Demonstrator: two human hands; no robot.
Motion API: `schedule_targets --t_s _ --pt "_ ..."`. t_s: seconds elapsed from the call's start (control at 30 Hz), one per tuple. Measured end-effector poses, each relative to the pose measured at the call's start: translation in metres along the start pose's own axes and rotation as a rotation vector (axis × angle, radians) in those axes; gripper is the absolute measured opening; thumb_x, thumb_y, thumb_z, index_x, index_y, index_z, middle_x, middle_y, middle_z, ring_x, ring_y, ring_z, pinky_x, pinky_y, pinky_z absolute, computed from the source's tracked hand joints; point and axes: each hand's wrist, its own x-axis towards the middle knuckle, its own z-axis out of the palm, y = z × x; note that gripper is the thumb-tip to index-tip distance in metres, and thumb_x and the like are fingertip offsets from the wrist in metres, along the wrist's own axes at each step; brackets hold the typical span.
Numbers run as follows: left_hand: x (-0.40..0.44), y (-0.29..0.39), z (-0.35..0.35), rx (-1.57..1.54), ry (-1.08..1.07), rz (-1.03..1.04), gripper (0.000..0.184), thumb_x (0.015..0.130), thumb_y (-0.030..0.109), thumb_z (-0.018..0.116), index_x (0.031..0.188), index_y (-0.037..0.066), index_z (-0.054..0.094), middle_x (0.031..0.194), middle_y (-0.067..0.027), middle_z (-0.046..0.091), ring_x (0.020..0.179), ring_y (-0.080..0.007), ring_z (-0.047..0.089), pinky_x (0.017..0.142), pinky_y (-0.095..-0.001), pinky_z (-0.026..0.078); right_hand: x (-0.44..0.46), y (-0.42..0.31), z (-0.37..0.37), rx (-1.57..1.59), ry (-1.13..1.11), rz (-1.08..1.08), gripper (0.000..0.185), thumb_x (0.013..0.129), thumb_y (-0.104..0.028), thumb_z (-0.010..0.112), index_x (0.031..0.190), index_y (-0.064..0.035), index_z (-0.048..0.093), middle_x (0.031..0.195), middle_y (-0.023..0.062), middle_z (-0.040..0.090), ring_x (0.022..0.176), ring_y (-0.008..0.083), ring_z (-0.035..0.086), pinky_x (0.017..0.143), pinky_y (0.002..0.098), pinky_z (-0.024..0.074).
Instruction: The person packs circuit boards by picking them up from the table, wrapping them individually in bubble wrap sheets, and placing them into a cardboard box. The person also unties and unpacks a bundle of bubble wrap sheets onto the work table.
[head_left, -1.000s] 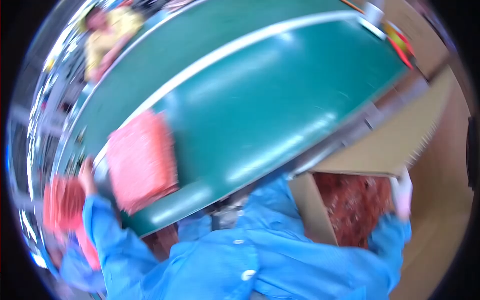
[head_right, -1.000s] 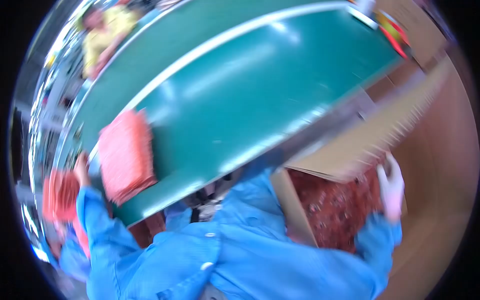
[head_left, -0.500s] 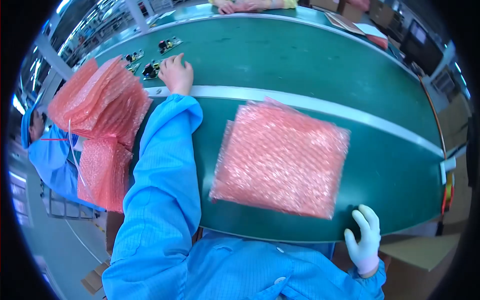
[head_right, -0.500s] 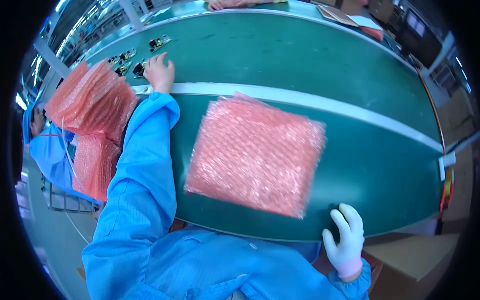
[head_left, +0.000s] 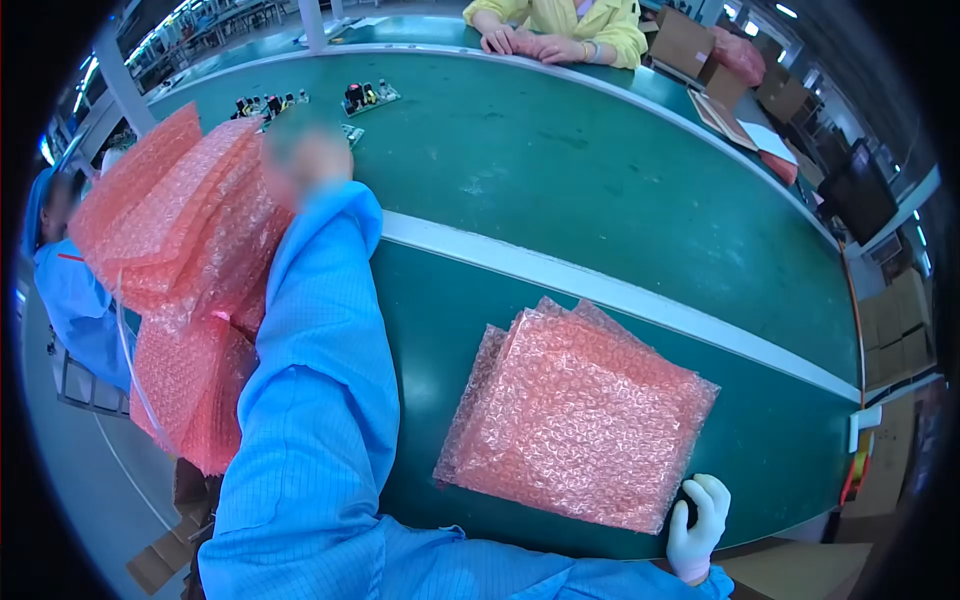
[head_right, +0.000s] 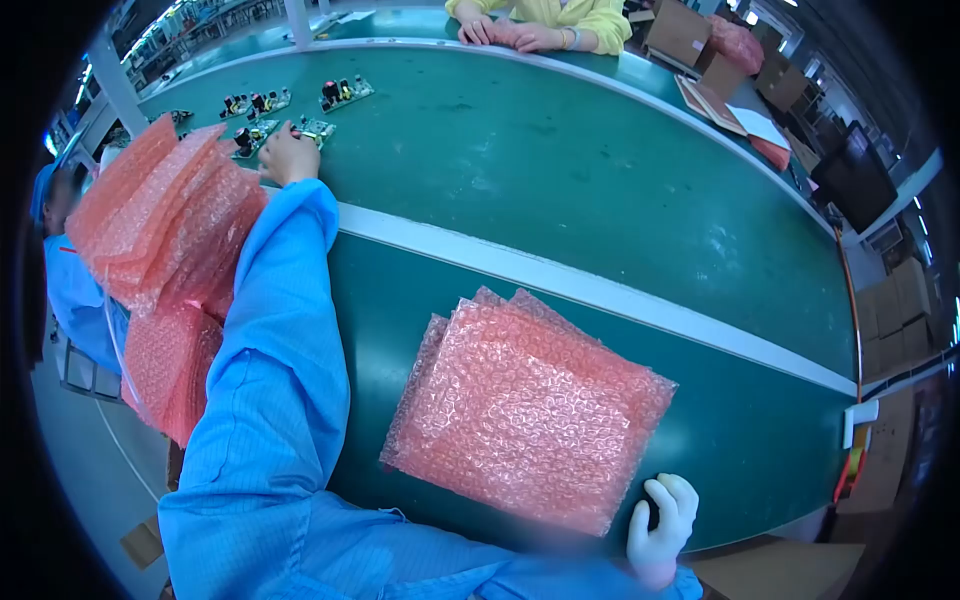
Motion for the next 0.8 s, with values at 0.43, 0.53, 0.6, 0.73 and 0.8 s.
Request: schedule_targets --t_s 0.43,0.53,0.6,0.73,0.8 --pt "-0.102 0.116 -0.107 -0.618 0.143 0.7 0.074 0.067 0.021 0.085 0.135 0.021 0.055 0.092 0.005 0.064 0.104 -0.0218 0.05 0.096 -0.0407 0.034 0.02 -0.009 -0.003 0.103 0.072 -0.109 0.024 0.073 0.0 0.067 0.097 -0.0043 0.066 0.098 0.0133 0.064 0.092 0.0325 0.061 0.084 0.0397 0.0487" --pt "-0.152 0.153 -0.195 -0.849 0.158 0.919 0.077 0.064 0.017 0.087 0.135 0.015 0.055 0.089 0.003 0.063 0.096 -0.0214 0.05 0.092 -0.0379 0.035 0.061 -0.041 -0.032 0.145 0.19 -0.286 0.025 0.073 0.001 0.069 0.097 -0.0053 0.068 0.09 0.0114 0.066 0.081 0.0306 0.063 0.075 0.0385 0.0509" --pt "-0.181 0.156 -0.237 -0.922 0.15 1.052 0.076 0.061 0.02 0.087 0.131 0.015 0.059 0.091 0.0027 0.061 0.094 -0.0214 0.05 0.09 -0.0383 0.035 0.087 -0.069 -0.052 0.097 0.348 -0.421 0.025 0.073 0.0 0.07 0.098 -0.0054 0.068 0.089 0.012 0.065 0.08 0.0302 0.063 0.072 0.0392 0.0507" --pt "-0.226 0.148 -0.277 -1.008 0.171 1.225 0.07 0.058 0.023 0.087 0.124 0.014 0.065 0.091 0.0029 0.06 0.089 -0.0207 0.049 0.087 -0.0378 0.035 0.135 -0.112 -0.048 0.367 0.391 -0.461 0.038 0.073 -0.012 0.076 0.108 -0.008 0.064 0.086 0.0112 0.061 0.076 0.0298 0.061 0.068 0.0386 0.0498" --pt "-0.237 0.145 -0.281 -0.986 0.152 1.249 0.059 0.063 0.023 0.083 0.12 0.017 0.068 0.092 0.0029 0.06 0.089 -0.0206 0.048 0.086 -0.0376 0.035 0.156 -0.122 -0.03 0.369 0.342 -0.486 0.038 0.073 -0.021 0.077 0.106 -0.008 0.061 0.083 0.0113 0.058 0.075 0.031 0.061 0.066 0.0389 0.0499"
